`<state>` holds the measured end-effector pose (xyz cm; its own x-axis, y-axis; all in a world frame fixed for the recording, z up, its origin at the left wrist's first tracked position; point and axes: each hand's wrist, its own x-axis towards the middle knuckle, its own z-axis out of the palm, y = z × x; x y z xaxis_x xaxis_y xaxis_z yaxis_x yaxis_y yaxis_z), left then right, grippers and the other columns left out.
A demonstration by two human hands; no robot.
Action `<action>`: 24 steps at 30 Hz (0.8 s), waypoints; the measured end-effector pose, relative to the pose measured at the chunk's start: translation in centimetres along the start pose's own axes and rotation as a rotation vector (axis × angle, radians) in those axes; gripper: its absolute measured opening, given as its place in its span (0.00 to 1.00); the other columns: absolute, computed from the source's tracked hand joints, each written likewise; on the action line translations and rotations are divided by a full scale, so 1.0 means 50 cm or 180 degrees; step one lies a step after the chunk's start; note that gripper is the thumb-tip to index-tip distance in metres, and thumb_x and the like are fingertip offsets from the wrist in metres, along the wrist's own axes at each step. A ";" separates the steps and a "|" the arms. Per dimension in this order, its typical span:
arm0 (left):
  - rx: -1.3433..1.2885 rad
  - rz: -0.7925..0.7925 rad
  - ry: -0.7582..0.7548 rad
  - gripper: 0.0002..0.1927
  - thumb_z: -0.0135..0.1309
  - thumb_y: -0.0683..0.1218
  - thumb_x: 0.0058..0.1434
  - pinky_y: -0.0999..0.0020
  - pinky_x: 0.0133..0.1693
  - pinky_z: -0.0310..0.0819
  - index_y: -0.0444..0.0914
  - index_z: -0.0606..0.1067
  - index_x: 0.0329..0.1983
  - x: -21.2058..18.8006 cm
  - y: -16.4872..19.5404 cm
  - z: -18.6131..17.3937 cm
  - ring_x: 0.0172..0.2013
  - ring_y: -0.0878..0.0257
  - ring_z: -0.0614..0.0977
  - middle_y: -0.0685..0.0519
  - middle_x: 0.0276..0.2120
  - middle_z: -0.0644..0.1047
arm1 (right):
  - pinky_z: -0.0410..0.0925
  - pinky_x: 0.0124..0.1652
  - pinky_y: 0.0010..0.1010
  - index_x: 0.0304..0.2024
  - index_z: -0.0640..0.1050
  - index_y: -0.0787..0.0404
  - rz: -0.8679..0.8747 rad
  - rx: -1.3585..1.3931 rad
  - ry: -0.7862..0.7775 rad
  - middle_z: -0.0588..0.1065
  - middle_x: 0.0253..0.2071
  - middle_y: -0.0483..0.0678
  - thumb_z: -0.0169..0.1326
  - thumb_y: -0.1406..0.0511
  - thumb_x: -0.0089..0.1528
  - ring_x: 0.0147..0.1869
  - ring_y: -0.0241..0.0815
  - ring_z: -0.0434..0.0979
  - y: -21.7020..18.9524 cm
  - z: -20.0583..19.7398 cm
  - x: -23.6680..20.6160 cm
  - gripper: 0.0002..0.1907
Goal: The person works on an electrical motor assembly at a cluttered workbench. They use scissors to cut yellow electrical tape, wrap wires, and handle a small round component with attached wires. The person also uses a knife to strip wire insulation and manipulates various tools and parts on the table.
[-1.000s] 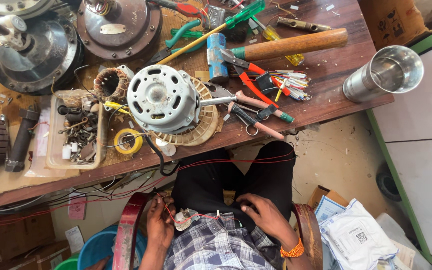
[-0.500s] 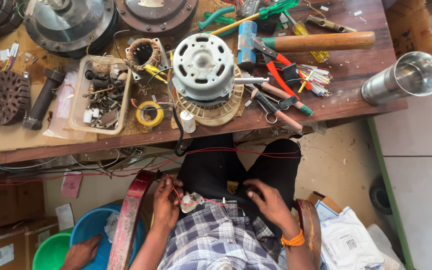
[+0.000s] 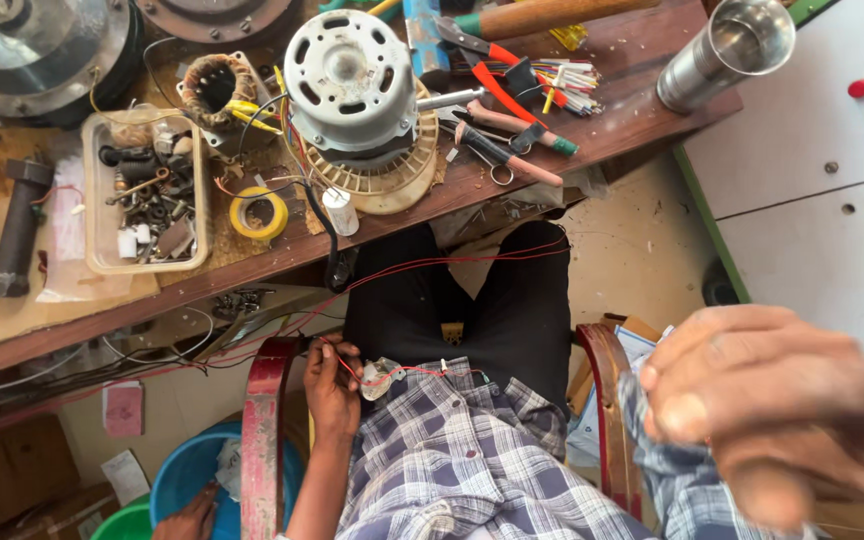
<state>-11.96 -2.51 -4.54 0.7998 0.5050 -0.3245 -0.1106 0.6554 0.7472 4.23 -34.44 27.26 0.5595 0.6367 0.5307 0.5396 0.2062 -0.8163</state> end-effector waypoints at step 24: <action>0.0125 0.0039 -0.0125 0.13 0.46 0.49 0.76 0.75 0.28 0.70 0.32 0.69 0.51 -0.036 -0.007 -0.014 0.25 0.65 0.75 0.48 0.34 0.78 | 0.76 0.41 0.28 0.45 0.80 0.55 0.0326 -0.0378 -0.0782 0.81 0.39 0.45 0.57 0.66 0.64 0.39 0.35 0.82 -0.063 0.008 0.026 0.07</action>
<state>-13.80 -3.25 -4.63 0.8211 0.4899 -0.2929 -0.0977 0.6263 0.7734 3.01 -33.96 30.43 0.4536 0.8136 0.3638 0.5660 0.0523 -0.8228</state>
